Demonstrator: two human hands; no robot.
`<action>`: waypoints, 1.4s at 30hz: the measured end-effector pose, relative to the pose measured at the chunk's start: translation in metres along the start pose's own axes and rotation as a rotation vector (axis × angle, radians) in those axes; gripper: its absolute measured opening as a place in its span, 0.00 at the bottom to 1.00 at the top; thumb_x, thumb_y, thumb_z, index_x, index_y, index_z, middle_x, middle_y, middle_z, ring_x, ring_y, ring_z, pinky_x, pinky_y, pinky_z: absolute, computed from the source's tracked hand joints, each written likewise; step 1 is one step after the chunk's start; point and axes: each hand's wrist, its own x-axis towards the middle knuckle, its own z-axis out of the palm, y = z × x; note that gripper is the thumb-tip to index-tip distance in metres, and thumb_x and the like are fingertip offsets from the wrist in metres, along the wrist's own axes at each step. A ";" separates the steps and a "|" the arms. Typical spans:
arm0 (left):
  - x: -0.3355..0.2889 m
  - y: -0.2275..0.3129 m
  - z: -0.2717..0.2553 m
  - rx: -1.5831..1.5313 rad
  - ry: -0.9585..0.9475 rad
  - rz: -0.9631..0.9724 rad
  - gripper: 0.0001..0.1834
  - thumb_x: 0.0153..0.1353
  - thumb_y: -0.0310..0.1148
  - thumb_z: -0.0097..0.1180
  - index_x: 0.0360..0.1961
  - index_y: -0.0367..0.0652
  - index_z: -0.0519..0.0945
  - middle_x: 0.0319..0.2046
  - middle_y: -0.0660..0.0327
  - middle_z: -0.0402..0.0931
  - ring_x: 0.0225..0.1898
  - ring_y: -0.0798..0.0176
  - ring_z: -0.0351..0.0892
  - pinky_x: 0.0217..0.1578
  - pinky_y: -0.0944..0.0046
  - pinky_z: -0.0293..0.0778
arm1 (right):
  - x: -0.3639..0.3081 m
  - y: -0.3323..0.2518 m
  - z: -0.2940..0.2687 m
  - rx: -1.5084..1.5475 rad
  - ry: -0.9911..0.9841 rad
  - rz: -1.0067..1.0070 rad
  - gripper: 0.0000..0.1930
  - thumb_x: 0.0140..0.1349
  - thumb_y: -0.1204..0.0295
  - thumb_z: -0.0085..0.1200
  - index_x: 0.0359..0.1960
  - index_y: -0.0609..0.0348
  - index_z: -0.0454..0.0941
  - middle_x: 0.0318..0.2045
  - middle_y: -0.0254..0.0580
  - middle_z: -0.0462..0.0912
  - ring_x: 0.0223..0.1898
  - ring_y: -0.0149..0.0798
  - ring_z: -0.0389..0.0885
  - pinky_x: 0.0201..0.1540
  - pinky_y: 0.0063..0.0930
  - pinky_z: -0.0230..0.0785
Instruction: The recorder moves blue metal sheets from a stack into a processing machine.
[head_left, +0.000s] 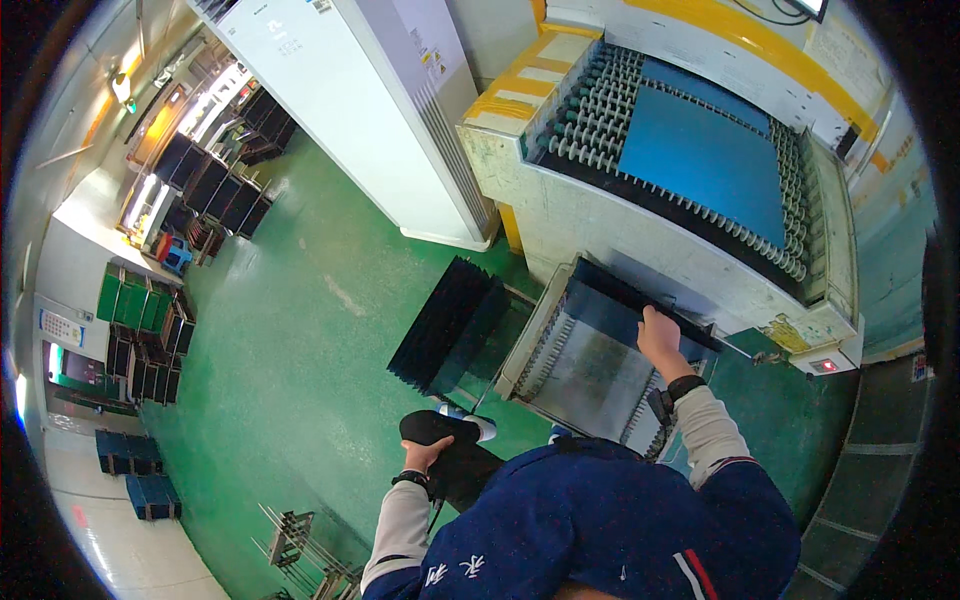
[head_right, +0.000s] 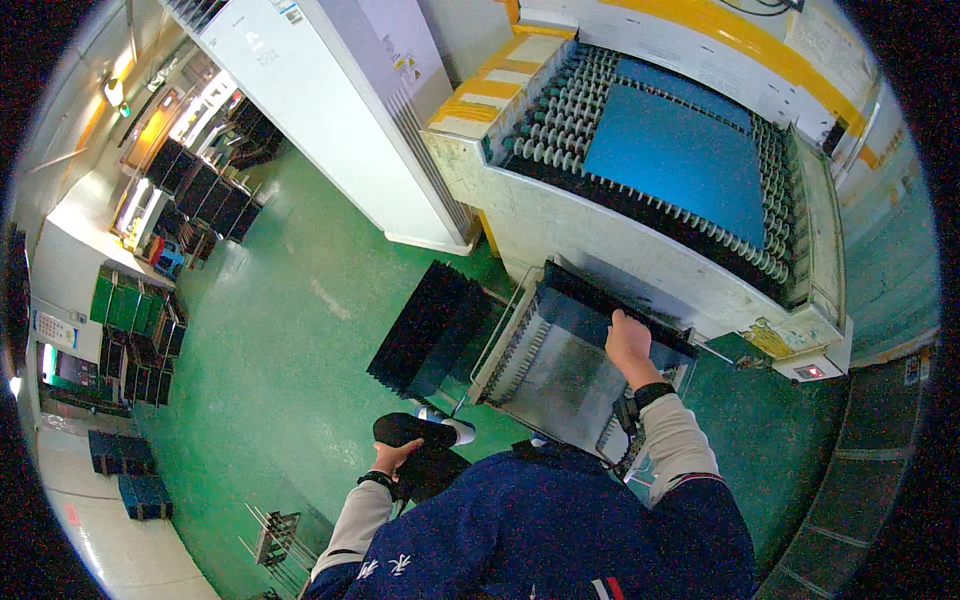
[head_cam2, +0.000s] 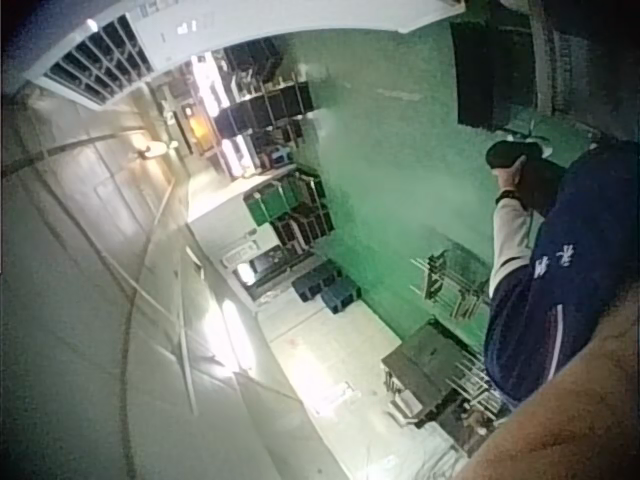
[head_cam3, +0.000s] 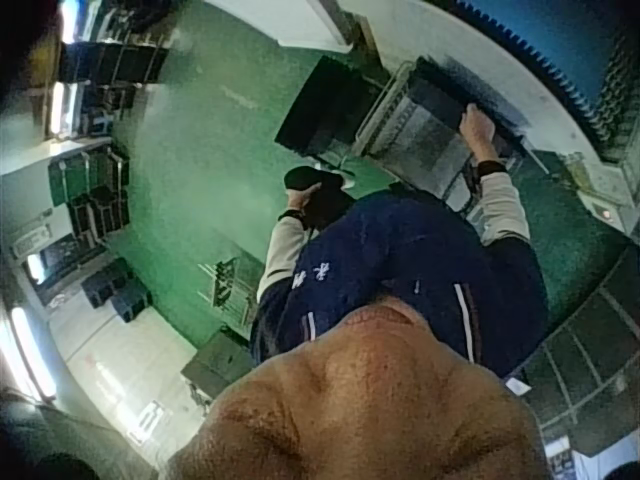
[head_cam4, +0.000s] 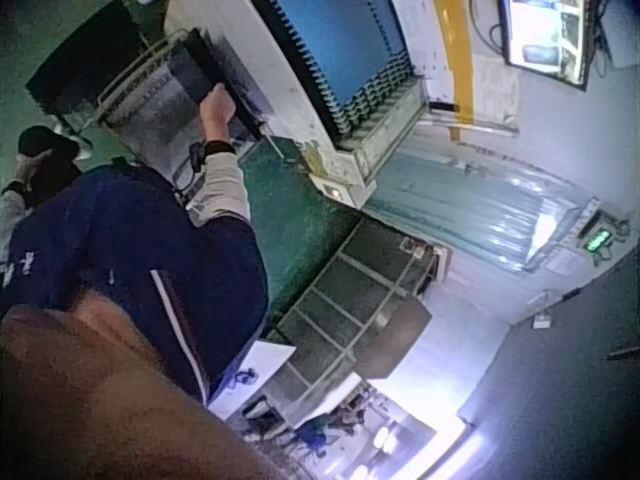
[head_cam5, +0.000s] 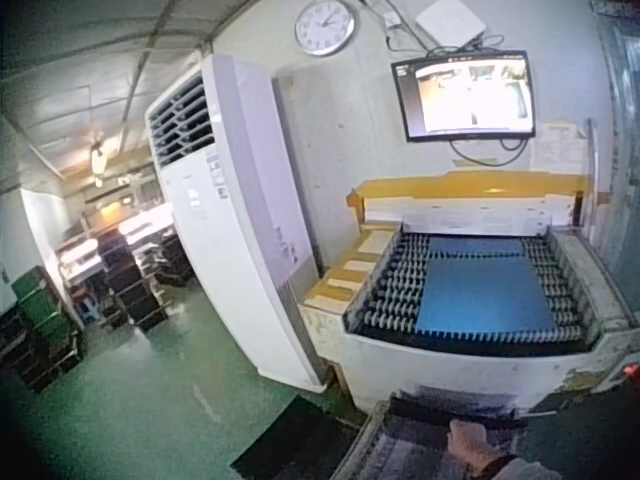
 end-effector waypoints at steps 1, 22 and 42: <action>0.001 -0.001 0.000 -0.002 0.001 -0.003 0.86 0.26 0.59 0.80 0.67 0.20 0.29 0.65 0.36 0.57 0.64 0.45 0.66 0.60 0.56 0.68 | 0.000 -0.002 -0.001 0.002 -0.005 0.003 0.12 0.58 0.67 0.58 0.37 0.60 0.71 0.31 0.51 0.81 0.37 0.56 0.82 0.38 0.50 0.73; -0.010 0.005 -0.002 -0.056 -0.006 0.047 0.84 0.27 0.56 0.82 0.66 0.18 0.31 0.63 0.36 0.60 0.63 0.46 0.67 0.60 0.57 0.67 | -0.001 0.002 0.003 -0.036 0.011 -0.029 0.12 0.58 0.67 0.59 0.38 0.59 0.73 0.32 0.49 0.82 0.36 0.52 0.82 0.38 0.47 0.74; -0.012 0.007 -0.001 -0.071 -0.016 0.021 0.84 0.28 0.55 0.82 0.66 0.19 0.30 0.62 0.35 0.60 0.62 0.45 0.67 0.58 0.54 0.69 | -0.001 0.002 0.003 -0.028 0.045 -0.035 0.11 0.56 0.68 0.59 0.36 0.58 0.73 0.31 0.49 0.82 0.35 0.52 0.83 0.38 0.47 0.74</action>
